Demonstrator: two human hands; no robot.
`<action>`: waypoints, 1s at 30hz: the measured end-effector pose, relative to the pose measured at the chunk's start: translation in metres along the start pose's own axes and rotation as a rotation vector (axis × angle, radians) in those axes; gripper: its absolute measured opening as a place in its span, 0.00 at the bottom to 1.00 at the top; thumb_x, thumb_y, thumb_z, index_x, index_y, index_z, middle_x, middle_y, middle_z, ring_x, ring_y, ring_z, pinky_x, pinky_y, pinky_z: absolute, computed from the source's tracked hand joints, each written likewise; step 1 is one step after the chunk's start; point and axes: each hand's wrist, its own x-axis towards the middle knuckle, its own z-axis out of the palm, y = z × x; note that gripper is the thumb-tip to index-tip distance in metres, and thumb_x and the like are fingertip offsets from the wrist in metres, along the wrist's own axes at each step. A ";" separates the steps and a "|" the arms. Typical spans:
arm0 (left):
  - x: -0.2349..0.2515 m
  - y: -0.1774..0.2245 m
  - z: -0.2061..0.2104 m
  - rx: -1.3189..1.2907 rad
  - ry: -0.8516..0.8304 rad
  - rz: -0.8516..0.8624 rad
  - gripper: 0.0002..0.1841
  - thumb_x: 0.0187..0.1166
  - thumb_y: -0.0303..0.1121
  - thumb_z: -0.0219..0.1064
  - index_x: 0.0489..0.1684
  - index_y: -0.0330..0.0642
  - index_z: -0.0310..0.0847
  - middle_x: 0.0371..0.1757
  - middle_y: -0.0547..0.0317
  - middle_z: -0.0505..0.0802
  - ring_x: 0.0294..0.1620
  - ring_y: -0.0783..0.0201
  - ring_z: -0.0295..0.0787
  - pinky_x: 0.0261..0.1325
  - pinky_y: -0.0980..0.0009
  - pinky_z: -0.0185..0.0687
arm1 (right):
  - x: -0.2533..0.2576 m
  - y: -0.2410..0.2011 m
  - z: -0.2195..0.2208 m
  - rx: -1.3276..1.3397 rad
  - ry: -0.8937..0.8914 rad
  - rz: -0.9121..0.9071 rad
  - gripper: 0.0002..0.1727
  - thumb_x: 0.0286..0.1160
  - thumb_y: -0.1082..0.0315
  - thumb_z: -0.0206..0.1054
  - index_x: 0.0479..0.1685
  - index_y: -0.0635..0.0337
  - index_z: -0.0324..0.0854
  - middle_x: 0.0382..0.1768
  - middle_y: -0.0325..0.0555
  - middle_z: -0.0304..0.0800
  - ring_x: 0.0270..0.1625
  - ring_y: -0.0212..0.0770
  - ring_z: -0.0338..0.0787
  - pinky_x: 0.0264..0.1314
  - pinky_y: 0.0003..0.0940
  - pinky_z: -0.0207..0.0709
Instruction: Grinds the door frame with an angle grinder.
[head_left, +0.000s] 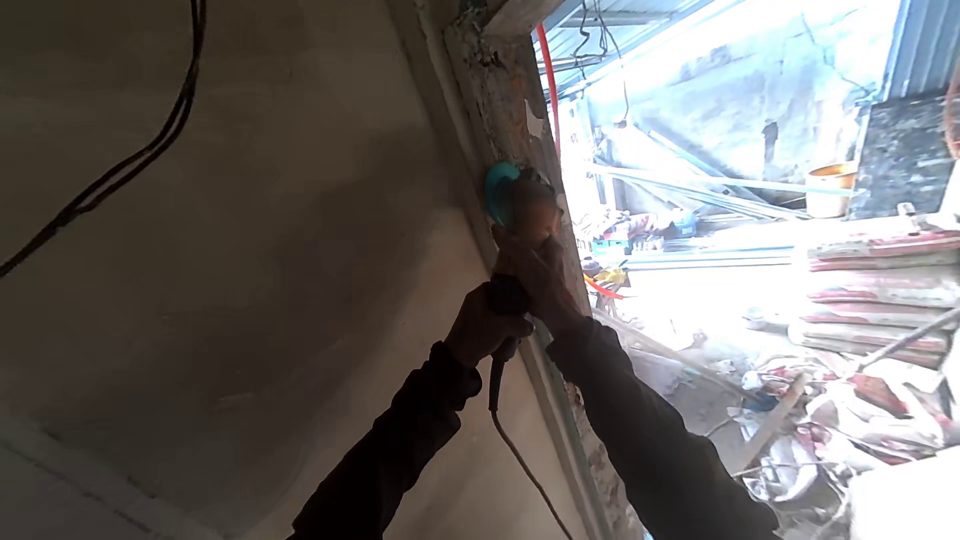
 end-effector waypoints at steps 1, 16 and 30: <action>-0.003 -0.005 0.004 -0.002 -0.008 -0.012 0.21 0.62 0.20 0.78 0.55 0.33 0.78 0.34 0.48 0.92 0.27 0.59 0.91 0.30 0.66 0.91 | 0.002 0.005 0.000 0.004 0.021 0.009 0.41 0.63 0.33 0.76 0.70 0.52 0.74 0.43 0.51 0.87 0.38 0.47 0.87 0.36 0.48 0.82; -0.029 -0.081 0.030 0.074 -0.100 -0.128 0.31 0.53 0.23 0.82 0.60 0.36 0.75 0.35 0.52 0.92 0.26 0.61 0.91 0.29 0.67 0.91 | -0.020 0.095 -0.007 0.188 0.184 0.110 0.36 0.65 0.52 0.82 0.66 0.65 0.74 0.39 0.52 0.91 0.38 0.45 0.94 0.43 0.43 0.90; -0.023 -0.065 0.017 0.031 -0.091 -0.068 0.26 0.57 0.23 0.80 0.56 0.35 0.76 0.33 0.53 0.92 0.25 0.62 0.91 0.29 0.67 0.91 | -0.014 0.062 0.000 0.126 0.126 0.138 0.39 0.61 0.39 0.81 0.65 0.57 0.76 0.36 0.50 0.90 0.34 0.46 0.92 0.37 0.46 0.87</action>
